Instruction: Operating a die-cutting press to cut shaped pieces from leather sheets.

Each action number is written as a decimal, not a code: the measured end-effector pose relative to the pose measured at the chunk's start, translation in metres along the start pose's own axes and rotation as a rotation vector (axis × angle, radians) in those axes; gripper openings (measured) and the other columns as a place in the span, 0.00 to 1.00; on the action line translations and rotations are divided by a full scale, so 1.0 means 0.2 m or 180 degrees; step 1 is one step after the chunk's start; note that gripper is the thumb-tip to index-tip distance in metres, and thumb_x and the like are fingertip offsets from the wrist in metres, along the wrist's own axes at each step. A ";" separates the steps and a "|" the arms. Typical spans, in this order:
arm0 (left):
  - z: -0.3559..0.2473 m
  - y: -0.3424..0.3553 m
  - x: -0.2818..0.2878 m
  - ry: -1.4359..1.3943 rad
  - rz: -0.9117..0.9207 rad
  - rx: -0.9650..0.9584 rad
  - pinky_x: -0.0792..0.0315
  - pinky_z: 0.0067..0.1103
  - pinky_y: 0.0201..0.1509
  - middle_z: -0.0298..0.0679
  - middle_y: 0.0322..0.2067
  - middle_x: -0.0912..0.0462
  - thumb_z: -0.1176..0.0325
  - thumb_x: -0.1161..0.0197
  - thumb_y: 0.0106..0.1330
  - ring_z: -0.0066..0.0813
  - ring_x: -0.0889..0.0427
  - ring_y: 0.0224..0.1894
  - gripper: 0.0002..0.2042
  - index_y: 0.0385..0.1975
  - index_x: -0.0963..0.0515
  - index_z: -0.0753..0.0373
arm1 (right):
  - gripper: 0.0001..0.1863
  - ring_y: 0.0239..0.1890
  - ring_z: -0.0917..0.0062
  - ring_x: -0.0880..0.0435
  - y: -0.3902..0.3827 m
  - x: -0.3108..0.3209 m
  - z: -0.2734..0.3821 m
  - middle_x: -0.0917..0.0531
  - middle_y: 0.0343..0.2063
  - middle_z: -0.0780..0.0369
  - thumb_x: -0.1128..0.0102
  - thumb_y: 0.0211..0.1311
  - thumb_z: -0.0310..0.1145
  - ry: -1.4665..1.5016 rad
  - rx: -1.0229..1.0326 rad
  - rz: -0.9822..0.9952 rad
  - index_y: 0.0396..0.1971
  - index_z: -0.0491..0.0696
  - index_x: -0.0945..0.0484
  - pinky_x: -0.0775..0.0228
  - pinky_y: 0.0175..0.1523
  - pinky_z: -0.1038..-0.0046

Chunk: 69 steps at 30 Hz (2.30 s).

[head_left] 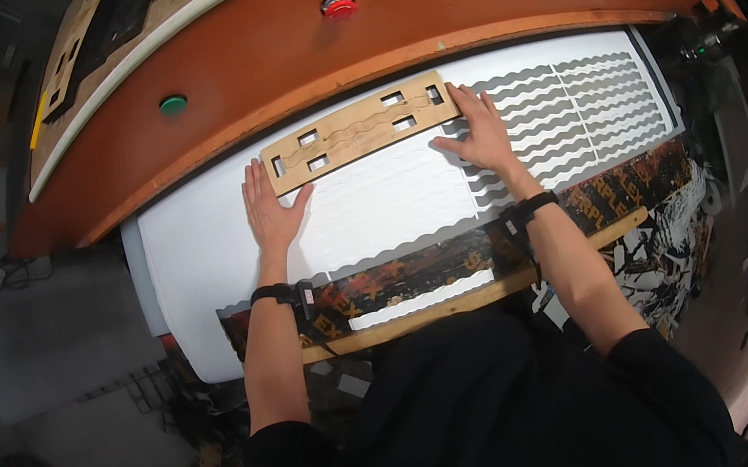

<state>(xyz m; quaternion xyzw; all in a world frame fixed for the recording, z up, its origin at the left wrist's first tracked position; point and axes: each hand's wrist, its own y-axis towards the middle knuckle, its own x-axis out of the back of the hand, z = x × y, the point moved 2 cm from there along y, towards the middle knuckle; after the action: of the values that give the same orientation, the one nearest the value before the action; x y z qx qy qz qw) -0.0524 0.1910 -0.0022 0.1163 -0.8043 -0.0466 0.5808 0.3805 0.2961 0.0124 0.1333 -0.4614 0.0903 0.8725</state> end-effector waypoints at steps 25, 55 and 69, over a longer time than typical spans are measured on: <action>-0.03 0.04 0.04 -0.0109 -0.0036 -0.0079 0.45 0.51 0.87 0.51 0.83 0.35 0.52 0.17 0.64 0.60 0.42 0.86 0.50 0.82 0.35 0.68 | 0.53 0.83 0.59 0.31 0.01 0.06 0.02 0.21 0.75 0.53 0.19 0.59 0.53 0.0196 0.0102 -0.0133 0.82 0.45 0.31 0.53 0.91 0.51; 0.02 -0.07 0.05 0.0033 -0.0111 0.0035 0.47 0.49 0.89 0.54 0.83 0.34 0.43 0.20 0.66 0.58 0.42 0.86 0.51 0.82 0.35 0.70 | 0.55 0.85 0.59 0.34 -0.02 0.00 0.06 0.24 0.78 0.52 0.24 0.61 0.58 -0.0072 0.0256 -0.0021 0.83 0.45 0.33 0.55 0.91 0.49; -0.12 -0.04 0.02 -0.0177 -0.0057 0.0142 0.47 0.47 0.90 0.53 0.82 0.33 0.36 0.22 0.65 0.55 0.41 0.86 0.55 0.81 0.35 0.71 | 0.55 0.82 0.51 0.32 -0.09 0.04 -0.07 0.24 0.76 0.45 0.18 0.58 0.47 -0.0181 0.0310 -0.0117 0.82 0.41 0.34 0.53 0.89 0.47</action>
<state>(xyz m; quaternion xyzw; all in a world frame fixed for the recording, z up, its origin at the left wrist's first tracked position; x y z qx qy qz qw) -0.0304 0.1828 0.0075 0.1351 -0.8199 -0.0371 0.5550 0.4007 0.2841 0.0083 0.1866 -0.4784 0.0927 0.8531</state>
